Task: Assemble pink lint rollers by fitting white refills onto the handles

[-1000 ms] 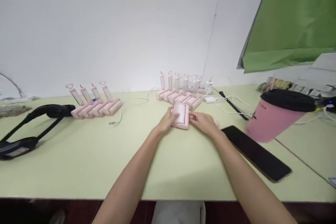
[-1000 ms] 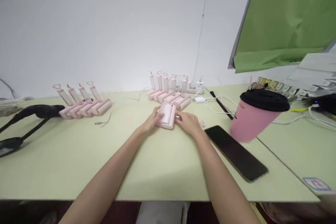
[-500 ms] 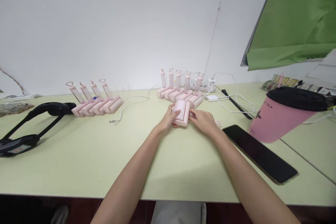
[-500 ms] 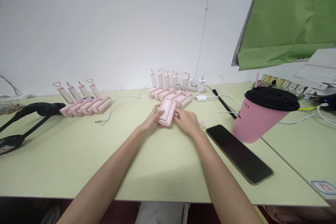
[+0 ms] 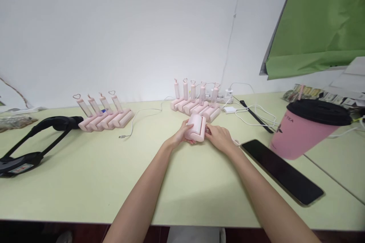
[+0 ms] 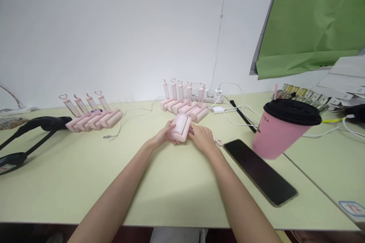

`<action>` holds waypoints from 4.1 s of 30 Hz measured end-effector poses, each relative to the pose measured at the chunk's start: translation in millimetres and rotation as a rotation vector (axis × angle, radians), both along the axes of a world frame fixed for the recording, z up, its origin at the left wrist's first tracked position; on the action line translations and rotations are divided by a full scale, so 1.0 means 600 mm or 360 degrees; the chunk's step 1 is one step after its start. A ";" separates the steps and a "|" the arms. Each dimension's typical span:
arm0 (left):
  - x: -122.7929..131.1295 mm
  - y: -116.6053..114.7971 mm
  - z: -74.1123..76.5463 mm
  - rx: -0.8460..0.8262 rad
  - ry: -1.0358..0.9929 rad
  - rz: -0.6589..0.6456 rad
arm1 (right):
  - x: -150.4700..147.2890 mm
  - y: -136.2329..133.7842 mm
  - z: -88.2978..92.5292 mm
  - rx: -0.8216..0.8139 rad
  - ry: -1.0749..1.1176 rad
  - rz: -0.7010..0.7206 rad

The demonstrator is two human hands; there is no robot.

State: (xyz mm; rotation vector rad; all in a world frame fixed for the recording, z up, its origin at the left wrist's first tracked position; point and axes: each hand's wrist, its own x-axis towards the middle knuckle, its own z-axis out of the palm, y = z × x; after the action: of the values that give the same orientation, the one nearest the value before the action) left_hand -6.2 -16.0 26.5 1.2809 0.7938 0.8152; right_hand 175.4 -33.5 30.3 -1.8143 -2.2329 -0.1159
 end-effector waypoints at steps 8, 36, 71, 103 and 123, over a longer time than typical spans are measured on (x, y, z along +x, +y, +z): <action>-0.024 0.014 0.011 -0.0083 -0.0031 0.0001 | -0.011 0.001 0.008 0.0030 0.0118 -0.0029; -0.014 -0.007 0.022 0.0135 0.0149 -0.0157 | -0.001 -0.004 0.024 0.0091 -0.0103 -0.0087; 0.013 -0.017 0.012 0.0416 0.0177 0.0117 | -0.007 -0.013 0.035 0.0025 -0.0111 -0.0317; 0.024 -0.025 0.019 0.0485 0.0114 0.0234 | 0.009 -0.009 0.040 0.0252 -0.0003 -0.0471; 0.012 -0.028 0.034 0.0416 0.0077 0.0047 | 0.016 -0.022 0.051 0.0265 -0.0220 -0.0190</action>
State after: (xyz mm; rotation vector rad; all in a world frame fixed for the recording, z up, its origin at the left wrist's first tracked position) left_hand 1.2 -32.7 46.6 1.5285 0.7636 0.9371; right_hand 185.0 -46.8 61.1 -1.8988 -2.1299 -0.4488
